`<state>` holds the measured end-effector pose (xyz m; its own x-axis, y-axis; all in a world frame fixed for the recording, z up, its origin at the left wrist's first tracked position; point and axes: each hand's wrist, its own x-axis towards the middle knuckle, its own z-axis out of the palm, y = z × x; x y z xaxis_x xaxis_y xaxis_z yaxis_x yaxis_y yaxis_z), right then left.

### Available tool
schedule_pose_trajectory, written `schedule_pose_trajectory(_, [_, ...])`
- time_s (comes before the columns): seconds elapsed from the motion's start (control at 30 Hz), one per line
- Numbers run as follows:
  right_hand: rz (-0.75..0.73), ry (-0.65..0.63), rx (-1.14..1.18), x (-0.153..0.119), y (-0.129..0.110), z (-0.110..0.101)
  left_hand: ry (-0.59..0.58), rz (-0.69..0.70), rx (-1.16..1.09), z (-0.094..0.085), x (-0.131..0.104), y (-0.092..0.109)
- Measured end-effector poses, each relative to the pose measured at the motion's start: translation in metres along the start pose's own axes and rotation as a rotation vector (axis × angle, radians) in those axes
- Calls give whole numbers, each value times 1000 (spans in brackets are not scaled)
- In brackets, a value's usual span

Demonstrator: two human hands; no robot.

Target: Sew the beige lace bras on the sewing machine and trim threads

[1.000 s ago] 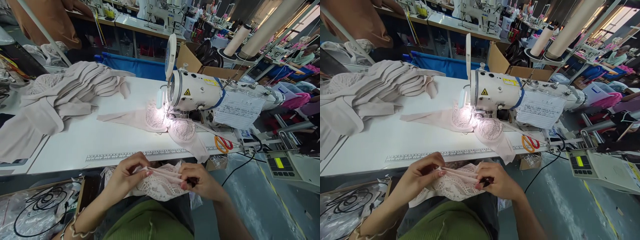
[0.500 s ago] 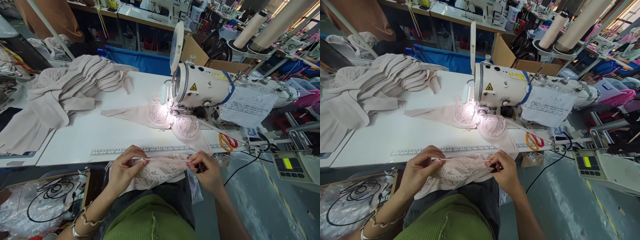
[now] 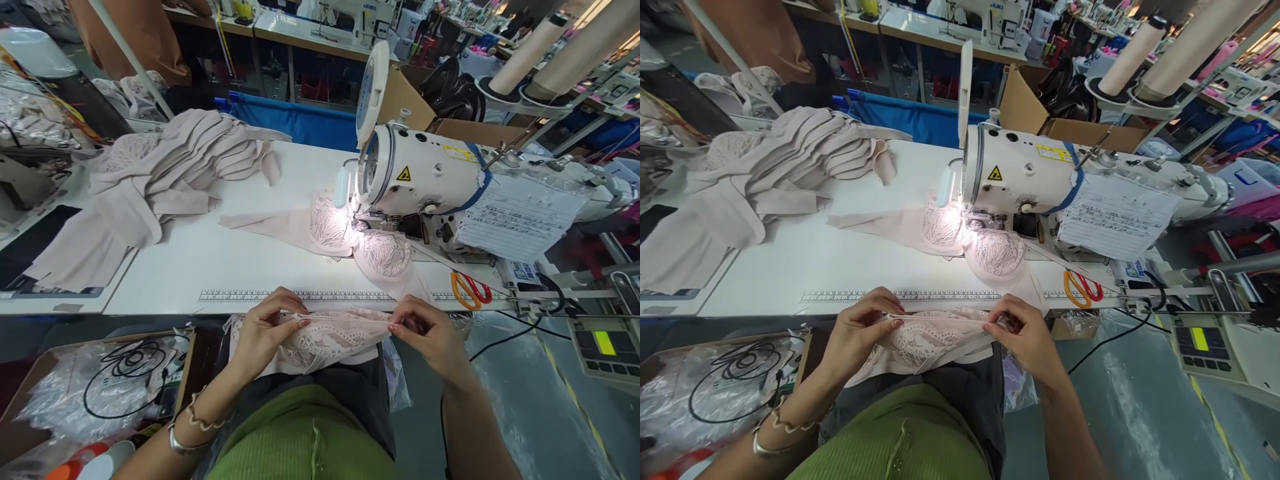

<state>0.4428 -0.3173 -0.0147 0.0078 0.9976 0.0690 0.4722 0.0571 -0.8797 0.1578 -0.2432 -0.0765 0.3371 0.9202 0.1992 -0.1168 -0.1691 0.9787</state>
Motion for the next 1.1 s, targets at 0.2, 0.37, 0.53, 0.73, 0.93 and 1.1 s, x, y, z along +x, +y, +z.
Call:
schedule_pose_trajectory(0.2, [-81, -204, 43, 6, -27, 6, -533, -57, 111, 2, 14, 25])
schedule_pose_trajectory(0.37, [-148, -243, -87, 10, -28, 36, -606, 10, 81, 40, 15, 33])
schedule_pose_trajectory(0.53, [-84, -178, -9, 5, -5, 30, -520, 13, 16, 46, 16, 22])
schedule_pose_trajectory(0.73, [-134, -232, 65, 9, 6, 17, -495, 4, 3, 40, 21, 18])
schedule_pose_trajectory(0.93, [-109, -197, 223, 12, 5, 16, -502, -54, -38, 41, 19, 21])
schedule_pose_trajectory(1.1, [68, -144, 386, 9, 5, 22, -498, -239, -86, 41, 15, 26])
